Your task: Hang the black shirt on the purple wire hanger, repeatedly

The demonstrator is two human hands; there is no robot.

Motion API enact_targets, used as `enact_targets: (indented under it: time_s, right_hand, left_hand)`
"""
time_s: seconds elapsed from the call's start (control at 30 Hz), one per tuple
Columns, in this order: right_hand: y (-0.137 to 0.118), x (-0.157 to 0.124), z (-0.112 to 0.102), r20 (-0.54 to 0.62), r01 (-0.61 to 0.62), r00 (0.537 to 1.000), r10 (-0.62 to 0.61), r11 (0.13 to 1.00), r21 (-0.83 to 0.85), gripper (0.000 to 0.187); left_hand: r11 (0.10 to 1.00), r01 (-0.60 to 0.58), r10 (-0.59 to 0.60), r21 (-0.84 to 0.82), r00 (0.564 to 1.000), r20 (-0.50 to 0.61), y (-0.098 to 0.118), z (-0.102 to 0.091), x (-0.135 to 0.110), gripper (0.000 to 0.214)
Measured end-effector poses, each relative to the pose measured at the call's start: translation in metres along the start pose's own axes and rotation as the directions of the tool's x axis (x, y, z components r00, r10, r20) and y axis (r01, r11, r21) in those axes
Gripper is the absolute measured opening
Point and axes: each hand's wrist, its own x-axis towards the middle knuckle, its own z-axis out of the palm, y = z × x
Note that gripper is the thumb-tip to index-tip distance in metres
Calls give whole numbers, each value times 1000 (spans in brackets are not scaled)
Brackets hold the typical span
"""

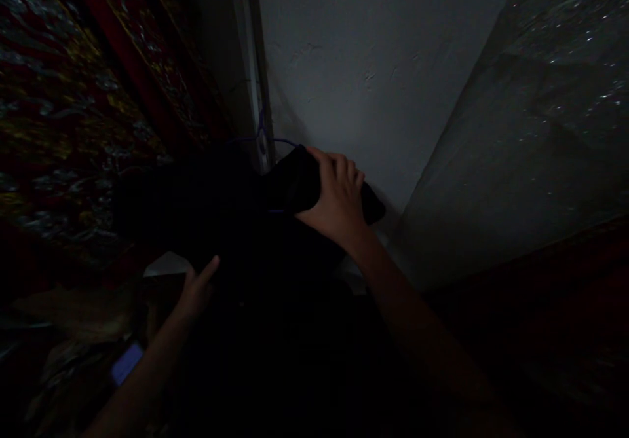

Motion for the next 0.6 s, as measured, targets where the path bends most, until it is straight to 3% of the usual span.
enact_targets:
  time_s: [0.1, 0.17, 0.23, 0.3, 0.33, 0.4, 0.43, 0.47, 0.5, 0.6]
  right_hand:
    - [-6, -23, -3, 54, 32, 998, -36, 997, 68, 97]
    - [-9, -48, -1, 25, 18, 999, -21, 989, 144, 92]
    - [-14, -77, 10, -65, -85, 992, 107, 957, 279, 75]
    - [-22, -106, 31, -84, -293, 923, 375, 829, 476, 41]
    - [-27, -118, 45, 37, -428, 870, 491, 716, 552, 32]
    - [-38, -134, 73, 453, -654, 756, 473, 512, 557, 51]
    - [-44, -138, 85, 582, -716, 696, 420, 466, 520, 56]
    - [-50, -140, 95, 657, -746, 657, 370, 446, 495, 59]
    - [-55, -140, 102, 681, -752, 647, 344, 438, 493, 59]
    - [-65, -140, 108, 664, -743, 667, 340, 380, 552, 58]
  left_hand:
    - [994, 95, -100, -52, 991, -84, 0, 4, -16, 61]
    - [980, 149, -164, -135, 980, -109, -5, 11, -27, 62]
    - [955, 194, -223, -227, 969, -111, -14, 19, -38, 60]
    - [917, 260, -307, -304, 944, -117, -24, 27, -47, 53]
    - [895, 292, -350, -337, 929, -125, -29, 30, -51, 50]
    - [856, 346, -419, -384, 899, -123, -35, 34, -58, 47]
    - [842, 364, -440, -398, 891, -116, -37, 34, -62, 46]
    - [835, 373, -448, -405, 887, -107, -38, 33, -65, 46]
    - [833, 377, -448, -405, 889, -93, -38, 32, -68, 45]
    - [848, 374, -429, -376, 900, -72, -36, 27, -74, 44]
